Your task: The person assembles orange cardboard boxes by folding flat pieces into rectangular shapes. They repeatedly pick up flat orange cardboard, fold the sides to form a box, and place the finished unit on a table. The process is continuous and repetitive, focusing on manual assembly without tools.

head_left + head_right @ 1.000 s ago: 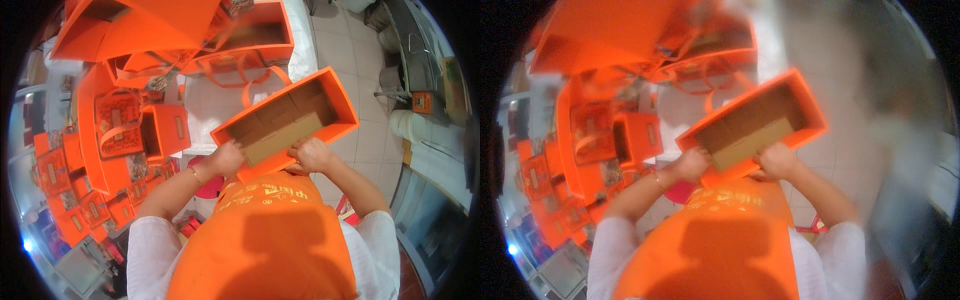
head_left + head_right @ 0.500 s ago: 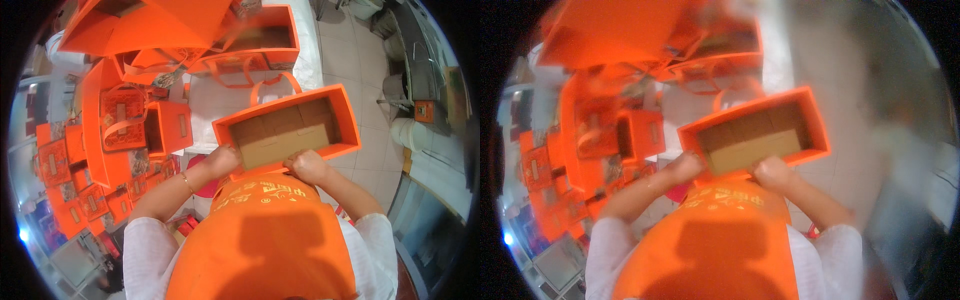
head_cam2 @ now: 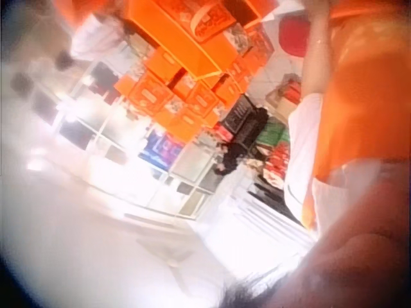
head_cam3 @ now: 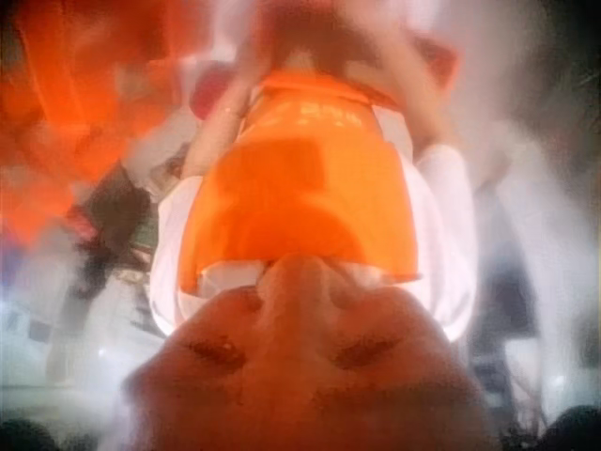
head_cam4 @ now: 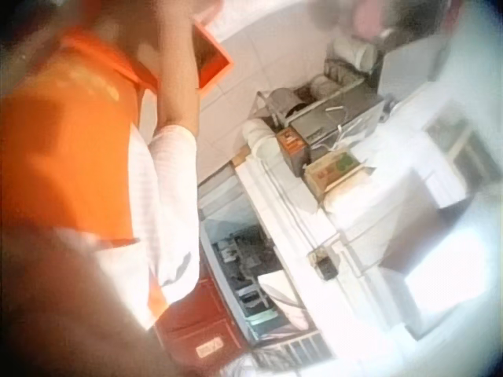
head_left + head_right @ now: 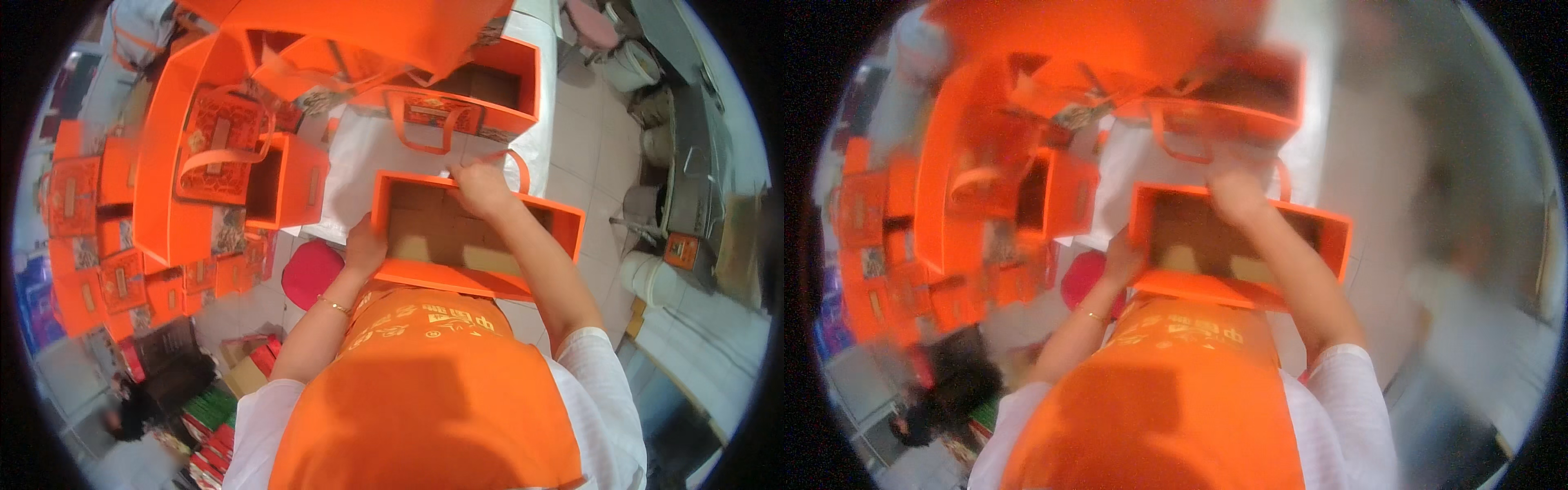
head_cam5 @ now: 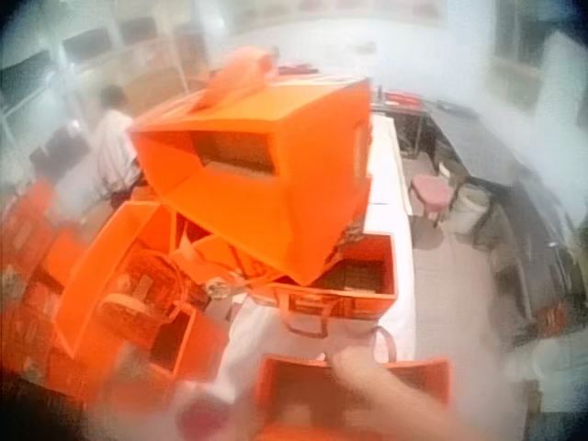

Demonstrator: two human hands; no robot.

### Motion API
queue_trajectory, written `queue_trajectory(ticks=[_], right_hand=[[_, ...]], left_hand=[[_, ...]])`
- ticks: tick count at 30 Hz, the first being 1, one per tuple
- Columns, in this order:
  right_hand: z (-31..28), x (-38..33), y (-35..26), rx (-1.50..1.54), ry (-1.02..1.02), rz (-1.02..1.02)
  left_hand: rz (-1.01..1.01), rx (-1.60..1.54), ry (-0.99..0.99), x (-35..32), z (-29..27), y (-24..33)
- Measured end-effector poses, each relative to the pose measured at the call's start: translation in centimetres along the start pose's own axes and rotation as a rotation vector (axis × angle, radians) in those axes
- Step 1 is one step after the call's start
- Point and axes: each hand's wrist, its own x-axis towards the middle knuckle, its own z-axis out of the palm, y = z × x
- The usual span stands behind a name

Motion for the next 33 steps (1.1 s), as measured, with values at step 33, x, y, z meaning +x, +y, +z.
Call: queue_trajectory(ticks=[33], right_hand=[[3.3,-0.9,1.1,0.02,-0.049,-0.053]], left_hand=[[-0.251,-0.478,-0.098,-5.1,3.1,-6.4]])
